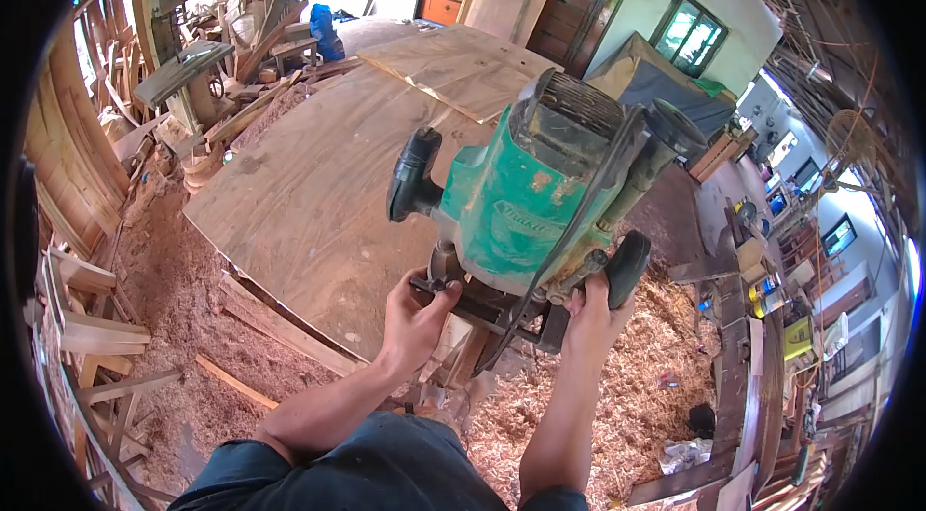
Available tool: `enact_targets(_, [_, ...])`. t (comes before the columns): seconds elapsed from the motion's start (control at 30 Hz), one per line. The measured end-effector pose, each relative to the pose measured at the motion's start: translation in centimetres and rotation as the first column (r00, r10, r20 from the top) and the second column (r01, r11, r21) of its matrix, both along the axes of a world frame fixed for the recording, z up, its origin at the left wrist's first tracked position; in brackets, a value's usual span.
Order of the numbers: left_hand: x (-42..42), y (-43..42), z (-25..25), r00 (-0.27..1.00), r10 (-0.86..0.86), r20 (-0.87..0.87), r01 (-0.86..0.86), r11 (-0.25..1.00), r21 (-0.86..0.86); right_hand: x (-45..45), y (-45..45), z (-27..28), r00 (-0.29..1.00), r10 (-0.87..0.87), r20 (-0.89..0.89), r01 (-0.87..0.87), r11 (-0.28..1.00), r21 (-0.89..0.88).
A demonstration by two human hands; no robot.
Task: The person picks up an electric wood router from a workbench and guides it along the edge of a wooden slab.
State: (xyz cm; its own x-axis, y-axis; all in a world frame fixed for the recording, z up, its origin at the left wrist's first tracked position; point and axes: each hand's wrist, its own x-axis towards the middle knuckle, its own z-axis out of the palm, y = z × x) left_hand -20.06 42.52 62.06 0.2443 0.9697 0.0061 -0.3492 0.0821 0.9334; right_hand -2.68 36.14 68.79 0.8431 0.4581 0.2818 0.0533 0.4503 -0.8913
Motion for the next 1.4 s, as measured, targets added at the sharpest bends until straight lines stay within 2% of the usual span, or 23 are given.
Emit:
enact_targets(0.13, [0.0,0.0,-0.1,1.000,-0.009,0.014,0.009,1.000,0.000,-0.4,-0.2,0.1,1.000,-0.001,0.000,0.001,1.000,0.016])
enact_targets(0.23, [-0.2,0.0,-0.2,0.994,-0.043,0.096,0.045,0.999,-0.009,-0.2,-0.2,0.2,1.000,0.005,0.001,-0.005,1.000,0.025])
enact_targets(0.33, [-1.5,0.9,-1.0,0.967,-0.234,0.100,0.231,0.972,0.034,-0.4,-0.2,0.0,1.000,-0.004,-0.028,0.005,1.000,0.017])
enact_targets(0.43, [-4.5,2.5,-1.3,0.939,-0.262,0.221,0.268,0.964,0.004,-0.3,-0.4,0.1,1.000,-0.002,-0.025,0.002,1.000,0.010])
enact_targets(0.53, [-5.2,6.2,-0.3,0.959,-0.106,0.263,0.088,0.993,0.079,-0.2,-0.4,0.1,1.000,0.001,-0.022,-0.001,1.000,0.001])
enact_targets(0.63, [-3.5,8.4,3.7,0.973,-0.066,0.223,0.009,0.968,0.250,-0.2,-0.3,-0.1,0.999,-0.002,-0.045,0.002,1.000,0.007])
enact_targets(0.73, [-2.3,10.8,6.4,0.984,-0.140,0.113,0.079,0.900,0.429,-0.4,-0.3,0.0,0.999,-0.010,-0.041,0.010,1.000,0.009])
enact_targets(0.83, [-2.4,10.7,9.1,0.985,-0.148,-0.084,0.164,0.957,0.241,-0.1,-0.3,-0.2,0.999,0.002,-0.039,-0.002,1.000,0.010])
enact_targets(0.93, [-2.0,10.0,9.6,0.994,-0.028,-0.106,0.058,0.957,0.286,-0.2,-0.4,-0.2,0.998,0.007,-0.057,-0.007,1.000,0.003])
enact_targets(1.03, [-1.6,10.7,8.4,0.996,-0.011,-0.093,0.041,0.942,0.333,-0.3,-0.3,-0.1,0.997,-0.018,-0.081,0.019,1.000,0.004])
enact_targets(1.3, [-2.0,9.8,9.0,0.999,-0.003,-0.052,0.019,0.954,0.299,-0.4,-1.1,-0.5,0.999,-0.001,-0.049,0.001,1.000,0.002])
enact_targets(1.4, [-2.4,9.3,9.0,0.999,0.004,-0.054,0.012,0.958,0.288,-1.0,-1.3,-0.5,0.996,-0.005,-0.093,0.008,1.000,0.029])
